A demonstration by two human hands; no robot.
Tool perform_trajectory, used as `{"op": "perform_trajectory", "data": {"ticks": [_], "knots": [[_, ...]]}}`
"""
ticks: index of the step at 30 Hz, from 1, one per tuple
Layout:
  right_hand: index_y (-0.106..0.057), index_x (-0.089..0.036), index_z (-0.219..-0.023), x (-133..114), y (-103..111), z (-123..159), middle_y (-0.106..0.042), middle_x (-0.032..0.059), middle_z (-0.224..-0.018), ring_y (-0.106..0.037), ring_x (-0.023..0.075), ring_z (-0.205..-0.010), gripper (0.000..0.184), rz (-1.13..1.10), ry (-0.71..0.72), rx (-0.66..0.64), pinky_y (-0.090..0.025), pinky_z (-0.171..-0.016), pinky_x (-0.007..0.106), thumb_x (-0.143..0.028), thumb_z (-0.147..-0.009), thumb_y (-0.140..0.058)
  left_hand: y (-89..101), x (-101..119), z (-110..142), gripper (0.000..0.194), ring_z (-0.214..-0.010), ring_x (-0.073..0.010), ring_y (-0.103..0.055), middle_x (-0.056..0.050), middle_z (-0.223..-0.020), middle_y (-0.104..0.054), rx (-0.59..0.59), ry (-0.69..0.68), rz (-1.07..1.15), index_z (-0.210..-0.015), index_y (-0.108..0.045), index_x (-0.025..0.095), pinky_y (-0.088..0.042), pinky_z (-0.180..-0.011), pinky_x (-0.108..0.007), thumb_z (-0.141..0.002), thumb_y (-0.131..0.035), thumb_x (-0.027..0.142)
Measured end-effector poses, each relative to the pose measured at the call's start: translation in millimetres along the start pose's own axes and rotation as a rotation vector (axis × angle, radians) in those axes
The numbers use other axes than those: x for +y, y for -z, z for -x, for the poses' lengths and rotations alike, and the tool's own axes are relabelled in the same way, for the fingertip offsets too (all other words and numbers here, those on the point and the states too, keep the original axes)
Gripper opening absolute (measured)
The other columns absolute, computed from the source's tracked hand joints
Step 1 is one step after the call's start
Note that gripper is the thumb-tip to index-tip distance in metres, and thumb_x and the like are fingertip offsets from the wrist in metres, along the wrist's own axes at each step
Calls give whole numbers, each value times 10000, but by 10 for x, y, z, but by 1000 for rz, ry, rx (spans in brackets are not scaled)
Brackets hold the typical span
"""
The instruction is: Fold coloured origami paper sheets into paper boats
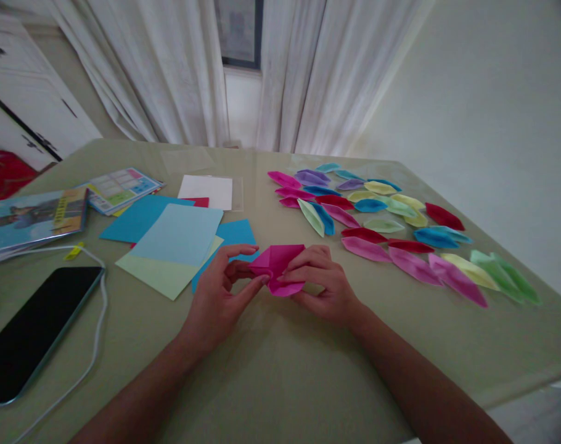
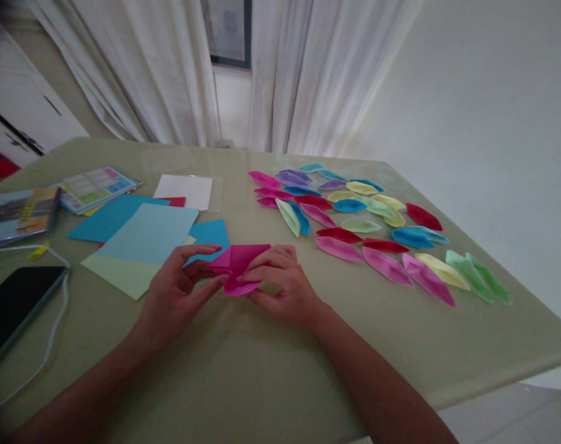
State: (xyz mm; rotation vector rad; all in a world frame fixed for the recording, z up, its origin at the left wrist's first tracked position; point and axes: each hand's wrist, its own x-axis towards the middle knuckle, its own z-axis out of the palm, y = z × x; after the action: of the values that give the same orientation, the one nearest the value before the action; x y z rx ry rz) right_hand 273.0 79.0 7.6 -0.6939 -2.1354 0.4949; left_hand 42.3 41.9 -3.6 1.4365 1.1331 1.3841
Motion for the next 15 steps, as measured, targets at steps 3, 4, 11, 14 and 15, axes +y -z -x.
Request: {"op": "perform_trajectory", "data": {"ticks": [3, 4, 11, 14, 15], "knots": [[-798, -298, -1041, -12, -28, 17, -791, 22, -1010, -712, 225, -929, 102, 98, 30, -2, -408, -933, 456, -281, -946, -765, -12, 8, 15, 343, -910, -197, -773, -34, -1016, -761, 52, -5, -40, -1138, -648, 219, -657, -842, -329, -861, -845, 265], [-794, -297, -1044, -15, -36, 18, -792, 23, -1014, -711, 225, -933, 101, 112, 27, -3, -400, -933, 456, -272, -956, -751, -11, 12, 19, 308, -904, -197, -771, -32, -992, -769, 59, -15, -73, -1121, -662, 217, -655, -836, -325, -870, -836, 264], [-763, -286, -1051, -70, -65, -7, -802, 17, -1028, -713, 225, -964, 140, 102, -46, -18, -401, -943, 449, -196, -973, -690, 2, 52, 50, 232, -1027, -230, -785, -54, -1149, -817, -45, -19, -236, -1189, -745, 243, -647, -903, -354, -1001, -693, 369], [-738, -271, -1056, -91, -82, -10, -808, 14, -1020, -719, 223, -960, 156, 62, -73, -3, -411, -934, 441, -158, -962, -688, -5, 41, 67, 341, -1097, -237, -770, -49, -1241, -795, -108, -18, -202, -1299, -710, 273, -631, -964, -369, -981, -729, 392], [-731, -267, -1052, -93, -89, -9, -809, 13, -1011, -720, 221, -947, 152, 53, -84, 8, -415, -927, 438, -153, -960, -690, -8, 32, 72, 380, -1104, -238, -768, -49, -1256, -789, -115, -18, -195, -1322, -695, 279, -627, -977, -375, -963, -756, 387]]}}
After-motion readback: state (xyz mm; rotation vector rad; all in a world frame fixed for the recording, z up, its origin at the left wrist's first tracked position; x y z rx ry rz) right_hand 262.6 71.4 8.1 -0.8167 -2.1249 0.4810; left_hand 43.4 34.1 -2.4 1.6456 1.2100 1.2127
